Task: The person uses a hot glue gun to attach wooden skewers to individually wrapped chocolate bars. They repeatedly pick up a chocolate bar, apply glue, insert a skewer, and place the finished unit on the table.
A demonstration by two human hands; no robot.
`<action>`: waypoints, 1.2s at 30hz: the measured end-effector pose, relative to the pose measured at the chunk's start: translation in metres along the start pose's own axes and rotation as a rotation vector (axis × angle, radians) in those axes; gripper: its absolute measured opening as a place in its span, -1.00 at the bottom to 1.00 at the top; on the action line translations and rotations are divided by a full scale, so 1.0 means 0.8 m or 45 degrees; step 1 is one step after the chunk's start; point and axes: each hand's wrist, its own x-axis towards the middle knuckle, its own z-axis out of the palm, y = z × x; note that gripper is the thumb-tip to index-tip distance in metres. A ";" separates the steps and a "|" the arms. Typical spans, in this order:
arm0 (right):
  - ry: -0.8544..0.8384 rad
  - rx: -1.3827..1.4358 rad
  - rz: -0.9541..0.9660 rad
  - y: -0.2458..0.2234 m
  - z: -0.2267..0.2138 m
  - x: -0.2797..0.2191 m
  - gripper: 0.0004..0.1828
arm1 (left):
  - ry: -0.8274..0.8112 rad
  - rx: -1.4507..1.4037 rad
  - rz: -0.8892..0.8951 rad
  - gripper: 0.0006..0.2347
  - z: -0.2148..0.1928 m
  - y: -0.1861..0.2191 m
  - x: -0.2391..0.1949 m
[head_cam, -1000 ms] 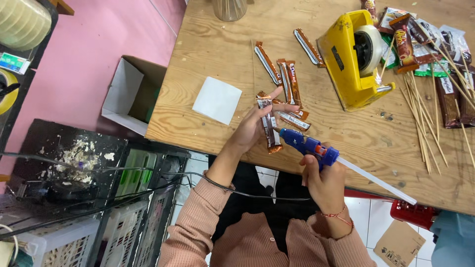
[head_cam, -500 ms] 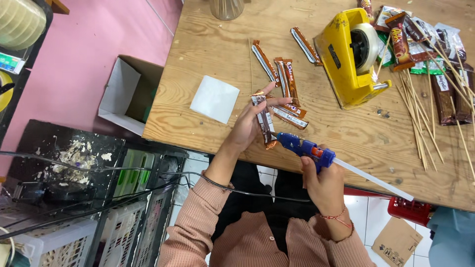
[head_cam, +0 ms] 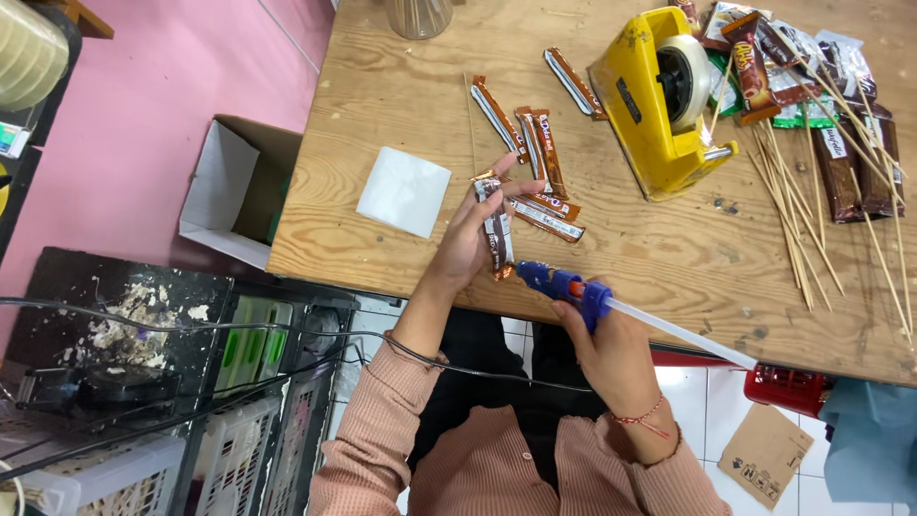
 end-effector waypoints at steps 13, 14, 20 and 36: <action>-0.100 1.784 0.483 0.101 -0.007 -0.007 -0.42 | 0.345 -0.436 0.238 -0.62 -0.001 0.025 -0.001; -0.083 1.745 0.565 0.103 -0.012 -0.005 -0.40 | 0.398 -0.387 0.197 -0.59 0.000 0.024 -0.002; -0.079 1.628 0.766 0.110 -0.029 0.035 -0.32 | 0.422 -0.378 0.112 -0.60 -0.020 0.014 0.001; -0.716 0.879 0.496 0.122 -0.164 0.019 -0.46 | 0.439 -0.105 0.091 -0.44 -0.011 0.013 0.005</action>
